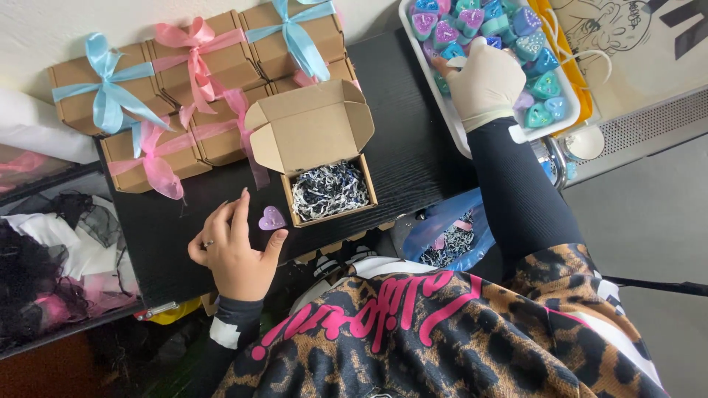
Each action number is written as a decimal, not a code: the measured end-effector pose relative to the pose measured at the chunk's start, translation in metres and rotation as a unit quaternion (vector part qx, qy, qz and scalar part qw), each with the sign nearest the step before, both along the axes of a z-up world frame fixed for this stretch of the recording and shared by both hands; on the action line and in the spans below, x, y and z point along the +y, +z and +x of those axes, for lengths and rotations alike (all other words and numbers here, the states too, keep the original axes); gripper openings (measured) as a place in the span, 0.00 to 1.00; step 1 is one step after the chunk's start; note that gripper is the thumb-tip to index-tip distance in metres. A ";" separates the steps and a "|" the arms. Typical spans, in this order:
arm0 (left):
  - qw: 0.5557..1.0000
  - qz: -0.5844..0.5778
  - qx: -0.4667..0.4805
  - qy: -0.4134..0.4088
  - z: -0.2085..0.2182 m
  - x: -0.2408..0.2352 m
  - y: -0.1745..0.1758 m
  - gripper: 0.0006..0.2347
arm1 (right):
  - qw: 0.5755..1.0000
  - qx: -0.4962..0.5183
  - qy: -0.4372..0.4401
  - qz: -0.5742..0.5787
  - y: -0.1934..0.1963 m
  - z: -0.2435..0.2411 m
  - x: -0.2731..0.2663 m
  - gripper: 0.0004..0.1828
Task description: Packaging heart-shaped wax melts into a small cardboard box with shredded paper and tying a decorative ribbon.
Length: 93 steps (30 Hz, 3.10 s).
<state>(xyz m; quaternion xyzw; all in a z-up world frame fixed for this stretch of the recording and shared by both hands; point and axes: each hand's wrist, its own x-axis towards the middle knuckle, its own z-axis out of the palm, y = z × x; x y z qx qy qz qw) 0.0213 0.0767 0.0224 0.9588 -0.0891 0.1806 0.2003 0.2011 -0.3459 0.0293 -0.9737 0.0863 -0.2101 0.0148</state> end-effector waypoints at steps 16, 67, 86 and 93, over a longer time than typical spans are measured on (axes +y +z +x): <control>0.951 -0.306 0.041 -0.017 -0.036 -0.016 0.045 0.07 | 0.920 0.034 0.355 0.159 0.100 -0.136 0.103 0.24; 0.639 -0.704 0.257 -0.175 -0.036 -0.080 0.006 0.20 | 0.361 0.086 0.092 0.924 0.030 -0.215 0.164 0.15; 0.883 -0.436 0.048 -0.169 -0.025 -0.075 0.034 0.16 | 0.470 0.092 0.174 0.860 -0.004 -0.197 0.141 0.38; 0.939 -0.308 0.031 -0.152 -0.022 -0.076 0.038 0.17 | 0.281 0.259 0.204 0.901 0.012 -0.192 0.146 0.44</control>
